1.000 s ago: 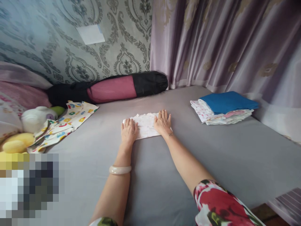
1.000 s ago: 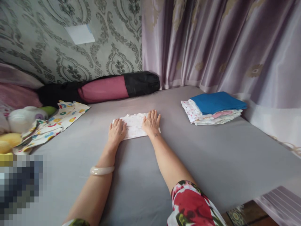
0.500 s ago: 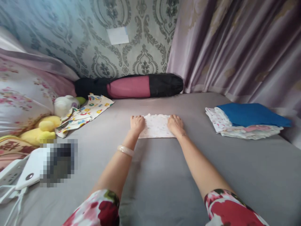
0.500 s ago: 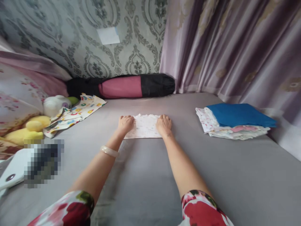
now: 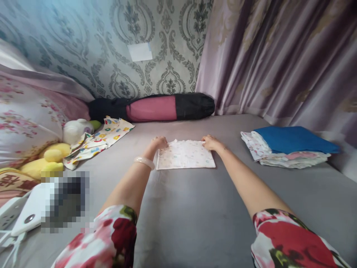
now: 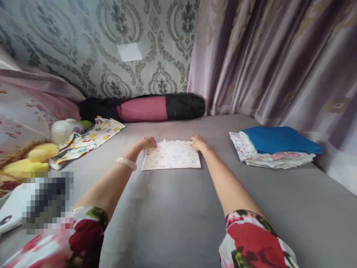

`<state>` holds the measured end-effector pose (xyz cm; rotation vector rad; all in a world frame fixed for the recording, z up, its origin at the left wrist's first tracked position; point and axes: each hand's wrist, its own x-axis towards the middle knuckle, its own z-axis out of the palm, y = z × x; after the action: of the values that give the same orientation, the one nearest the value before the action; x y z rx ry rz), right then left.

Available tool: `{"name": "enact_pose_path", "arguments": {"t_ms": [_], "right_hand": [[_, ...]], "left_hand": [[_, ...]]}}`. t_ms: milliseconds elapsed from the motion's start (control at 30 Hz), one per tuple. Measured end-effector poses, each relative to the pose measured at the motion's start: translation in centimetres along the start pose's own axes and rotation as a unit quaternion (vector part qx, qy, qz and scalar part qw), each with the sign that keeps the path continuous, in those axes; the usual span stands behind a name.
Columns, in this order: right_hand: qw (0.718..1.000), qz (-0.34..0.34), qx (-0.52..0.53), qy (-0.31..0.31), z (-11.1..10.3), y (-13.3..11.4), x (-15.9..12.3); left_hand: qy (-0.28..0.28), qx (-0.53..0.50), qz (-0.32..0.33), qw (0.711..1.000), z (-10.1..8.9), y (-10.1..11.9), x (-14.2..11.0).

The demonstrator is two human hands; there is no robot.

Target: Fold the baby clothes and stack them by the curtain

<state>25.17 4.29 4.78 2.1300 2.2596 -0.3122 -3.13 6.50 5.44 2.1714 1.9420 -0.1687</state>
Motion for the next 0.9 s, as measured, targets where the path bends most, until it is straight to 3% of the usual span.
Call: {"name": "enact_pose_path", "arguments": {"t_ms": [300, 433, 600, 800, 900], "right_hand": [[0.999, -0.011, 0.007, 0.046, 0.2, -0.2, -1.3], [0.998, -0.021, 0.020, 0.061, -0.5, -0.3, -2.6], [0.995, -0.037, 0.031, 0.082, -2.4, 0.0, -4.0], [0.989, -0.105, 0.064, 0.086, -5.3, 0.9, -5.1], [0.986, -0.121, 0.071, 0.096, -6.9, 1.2, -5.6]], "left_hand": [[0.088, 0.003, 0.043, 0.995, 1.7, 0.2, -2.0], [0.126, -0.003, 0.062, 0.990, 1.4, -0.4, -2.9], [0.144, -0.020, 0.073, 0.987, -0.6, -0.8, -3.8], [0.101, -0.009, 0.086, 0.991, -4.4, -0.9, -5.6], [0.109, -0.018, 0.112, 0.988, -6.4, -1.0, -6.5]]}}
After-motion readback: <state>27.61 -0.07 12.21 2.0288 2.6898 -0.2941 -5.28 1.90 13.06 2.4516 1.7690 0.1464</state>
